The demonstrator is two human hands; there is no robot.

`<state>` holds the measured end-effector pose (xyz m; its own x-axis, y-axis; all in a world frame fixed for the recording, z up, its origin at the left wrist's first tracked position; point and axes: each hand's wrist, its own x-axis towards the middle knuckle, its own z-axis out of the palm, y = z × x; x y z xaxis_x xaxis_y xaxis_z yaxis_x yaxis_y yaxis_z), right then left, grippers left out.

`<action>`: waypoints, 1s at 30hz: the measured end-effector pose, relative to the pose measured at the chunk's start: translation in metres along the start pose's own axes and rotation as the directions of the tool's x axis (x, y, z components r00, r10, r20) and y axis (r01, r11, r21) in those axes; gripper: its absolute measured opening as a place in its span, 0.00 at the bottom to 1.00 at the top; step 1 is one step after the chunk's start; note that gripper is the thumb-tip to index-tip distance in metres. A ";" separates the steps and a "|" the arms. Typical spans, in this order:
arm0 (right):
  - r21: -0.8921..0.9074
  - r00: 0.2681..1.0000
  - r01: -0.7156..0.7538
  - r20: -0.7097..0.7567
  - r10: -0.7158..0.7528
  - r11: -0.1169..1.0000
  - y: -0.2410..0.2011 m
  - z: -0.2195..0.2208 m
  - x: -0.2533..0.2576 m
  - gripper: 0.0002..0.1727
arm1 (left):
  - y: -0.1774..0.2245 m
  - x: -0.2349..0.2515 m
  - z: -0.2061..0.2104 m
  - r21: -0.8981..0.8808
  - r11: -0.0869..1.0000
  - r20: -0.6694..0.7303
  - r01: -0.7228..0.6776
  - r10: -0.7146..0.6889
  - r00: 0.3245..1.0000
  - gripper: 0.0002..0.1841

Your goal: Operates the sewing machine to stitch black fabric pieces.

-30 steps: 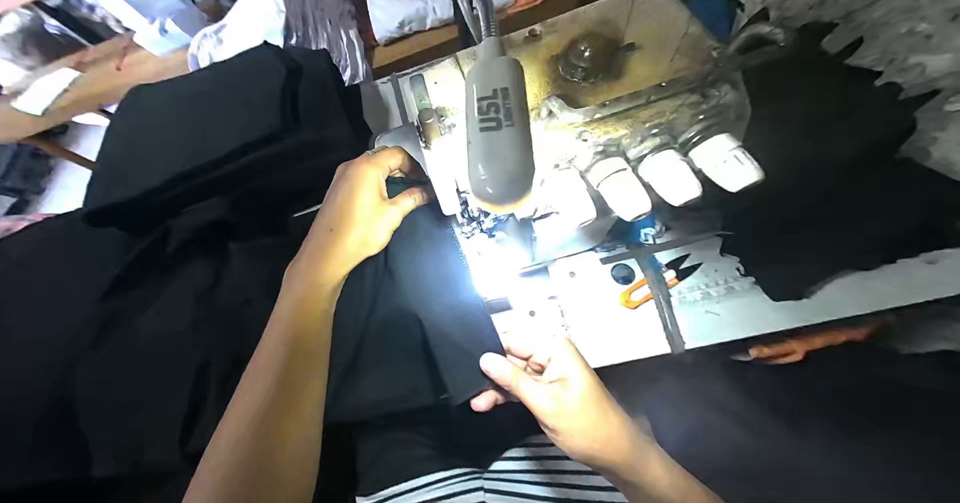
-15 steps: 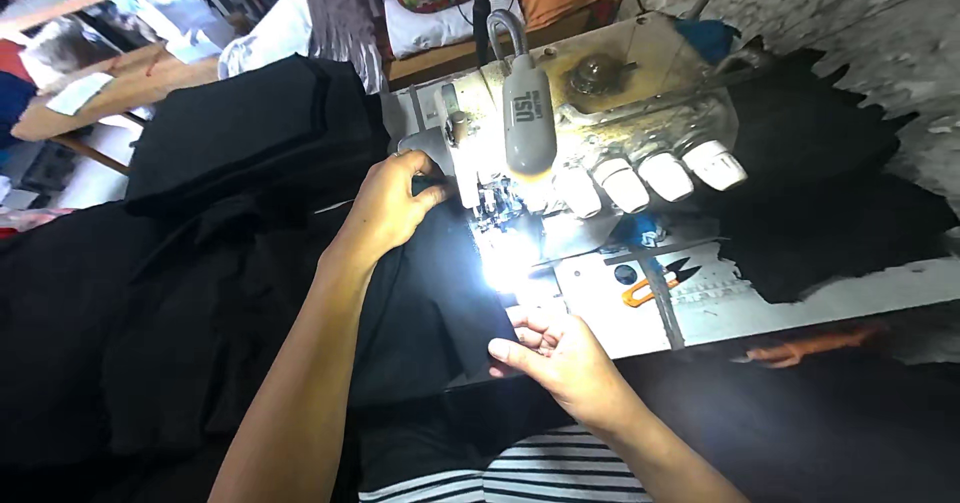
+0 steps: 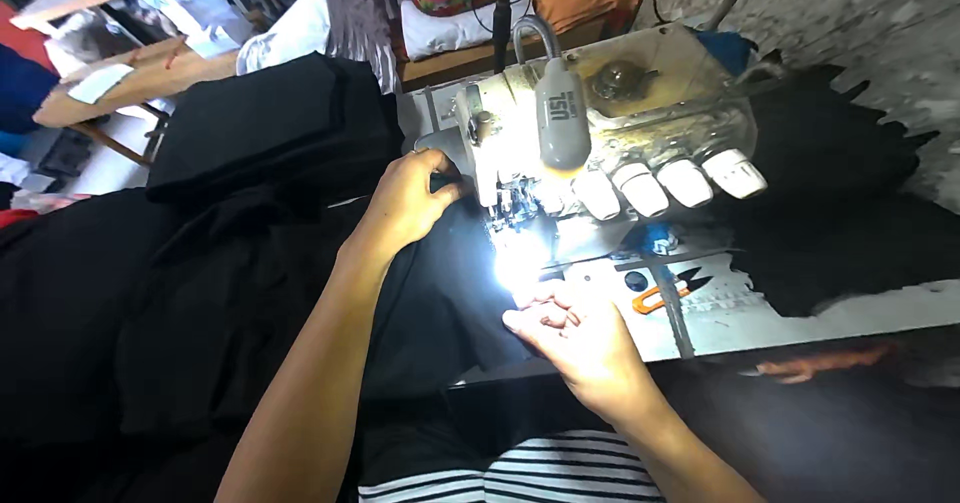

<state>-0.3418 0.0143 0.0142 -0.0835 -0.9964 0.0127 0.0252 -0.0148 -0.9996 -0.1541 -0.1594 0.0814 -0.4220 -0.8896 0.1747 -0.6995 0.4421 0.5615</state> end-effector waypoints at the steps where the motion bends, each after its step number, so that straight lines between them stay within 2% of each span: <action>1: 0.018 1.000 -0.020 0.002 0.019 1.000 0.000 -0.001 -0.001 0.12 | 0.000 0.000 0.000 0.001 1.000 0.003 0.008 -0.008 1.000 0.11; 10: 0.107 0.999 -0.034 0.003 0.034 0.994 0.009 -0.001 -0.007 0.18 | -0.003 0.000 0.004 -0.040 0.999 -0.037 0.005 -0.007 0.999 0.12; 19: 0.091 1.000 -0.007 0.009 0.006 0.996 0.011 -0.001 -0.007 0.17 | -0.004 0.000 0.005 -0.058 0.998 -0.056 0.003 -0.007 0.998 0.12; 24: 0.039 0.997 -0.040 0.060 0.037 0.998 0.018 -0.005 -0.018 0.17 | -0.009 -0.021 -0.016 -0.131 0.988 -0.001 -0.077 0.078 0.997 0.05; 30: 0.036 0.992 -0.095 0.084 0.092 0.995 0.032 -0.007 -0.033 0.19 | -0.002 -0.034 -0.029 -0.046 0.999 0.004 0.018 -0.018 1.000 0.08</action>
<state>-0.3447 0.0472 -0.0179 0.0031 -0.9970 -0.0769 0.0692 0.0770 -0.9946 -0.1214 -0.1334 0.0979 -0.4116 -0.8970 0.1610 -0.6798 0.4199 0.6013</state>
